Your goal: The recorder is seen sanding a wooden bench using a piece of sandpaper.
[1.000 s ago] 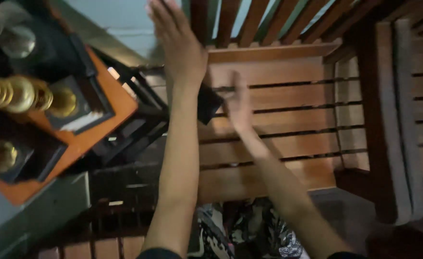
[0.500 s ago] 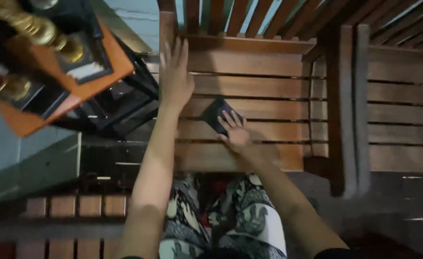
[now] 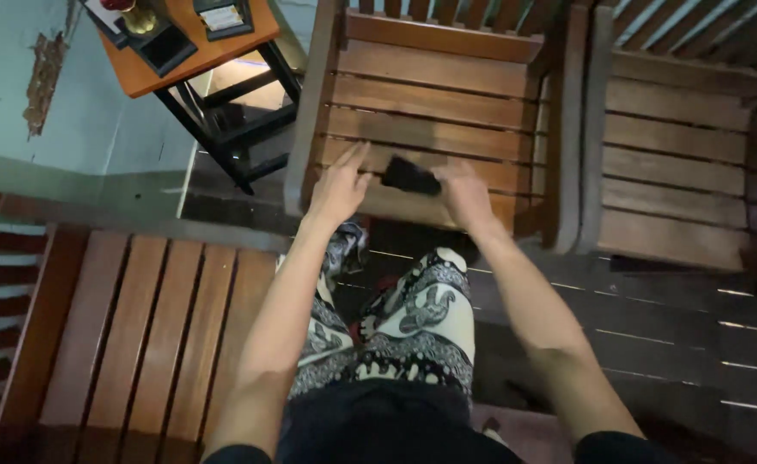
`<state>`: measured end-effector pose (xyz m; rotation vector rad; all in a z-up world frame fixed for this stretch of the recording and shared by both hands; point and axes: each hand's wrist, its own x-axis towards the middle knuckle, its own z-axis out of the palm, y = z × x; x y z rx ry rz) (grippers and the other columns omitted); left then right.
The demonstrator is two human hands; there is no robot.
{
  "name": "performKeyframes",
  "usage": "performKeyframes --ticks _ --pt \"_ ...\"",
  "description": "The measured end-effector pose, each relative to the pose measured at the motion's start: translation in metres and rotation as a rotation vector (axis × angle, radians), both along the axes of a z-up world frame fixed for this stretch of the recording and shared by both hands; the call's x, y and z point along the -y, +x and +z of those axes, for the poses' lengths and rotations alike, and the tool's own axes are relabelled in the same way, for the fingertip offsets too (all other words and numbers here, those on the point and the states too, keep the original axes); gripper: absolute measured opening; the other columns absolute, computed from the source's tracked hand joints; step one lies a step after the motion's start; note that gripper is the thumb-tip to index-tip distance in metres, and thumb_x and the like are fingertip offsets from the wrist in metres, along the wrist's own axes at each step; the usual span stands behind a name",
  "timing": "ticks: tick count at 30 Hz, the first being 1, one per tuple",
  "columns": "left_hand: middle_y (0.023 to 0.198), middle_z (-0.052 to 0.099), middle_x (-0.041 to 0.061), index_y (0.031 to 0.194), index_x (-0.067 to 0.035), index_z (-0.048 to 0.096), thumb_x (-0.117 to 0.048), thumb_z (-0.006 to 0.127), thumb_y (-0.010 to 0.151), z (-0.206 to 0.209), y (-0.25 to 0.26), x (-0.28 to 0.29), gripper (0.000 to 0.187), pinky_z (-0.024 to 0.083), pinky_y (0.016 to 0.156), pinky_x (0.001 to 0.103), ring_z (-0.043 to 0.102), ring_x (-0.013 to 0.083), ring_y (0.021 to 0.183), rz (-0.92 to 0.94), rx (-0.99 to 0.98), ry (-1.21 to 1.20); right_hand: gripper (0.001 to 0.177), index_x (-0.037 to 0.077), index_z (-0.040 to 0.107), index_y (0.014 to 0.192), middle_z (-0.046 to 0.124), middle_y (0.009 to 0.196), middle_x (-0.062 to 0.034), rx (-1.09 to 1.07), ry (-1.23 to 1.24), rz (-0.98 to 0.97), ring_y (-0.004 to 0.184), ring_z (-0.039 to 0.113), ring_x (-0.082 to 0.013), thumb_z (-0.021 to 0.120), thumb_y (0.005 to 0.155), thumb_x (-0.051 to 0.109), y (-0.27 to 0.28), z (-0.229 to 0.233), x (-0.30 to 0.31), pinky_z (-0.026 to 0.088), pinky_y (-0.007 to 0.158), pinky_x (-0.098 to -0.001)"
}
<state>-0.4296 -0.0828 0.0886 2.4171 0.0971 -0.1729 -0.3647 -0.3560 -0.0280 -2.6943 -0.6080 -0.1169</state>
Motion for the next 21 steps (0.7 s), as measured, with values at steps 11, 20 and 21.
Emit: performKeyframes --ticks 11,20,21 --pt "0.086 0.074 0.011 0.103 -0.002 0.072 -0.015 0.082 0.086 0.084 -0.024 0.06 0.024 0.052 0.071 0.031 0.067 0.0182 0.078 0.034 0.529 -0.512 0.036 0.005 0.06 0.122 0.071 0.111 -0.001 -0.196 1.076 0.237 0.102 0.068 -0.0124 0.076 0.089 0.005 -0.061 0.183 0.022 0.057 0.087 -0.0262" --pt "0.09 0.071 0.009 0.101 -0.005 0.074 -0.018 0.081 0.092 0.111 -0.064 0.052 0.018 0.056 0.067 0.033 0.072 0.0161 0.078 0.128 0.83 -0.246 0.011 0.001 0.074 0.106 0.071 0.091 0.0037 -0.052 1.113 0.045 0.081 0.063 -0.002 0.077 0.097 0.005 -0.082 0.2 0.022 0.051 0.073 -0.0184" --pt "0.09 0.071 0.009 0.101 -0.005 0.074 -0.018 0.081 0.092 0.115 -0.071 0.056 0.018 0.056 0.067 0.033 0.072 0.0161 0.078 0.123 0.828 -0.249 0.011 0.001 0.074 0.106 0.071 0.091 0.0037 -0.05 1.113 0.04 0.081 0.063 -0.002 0.077 0.097 0.005 -0.088 0.206 0.022 0.051 0.073 -0.0184"
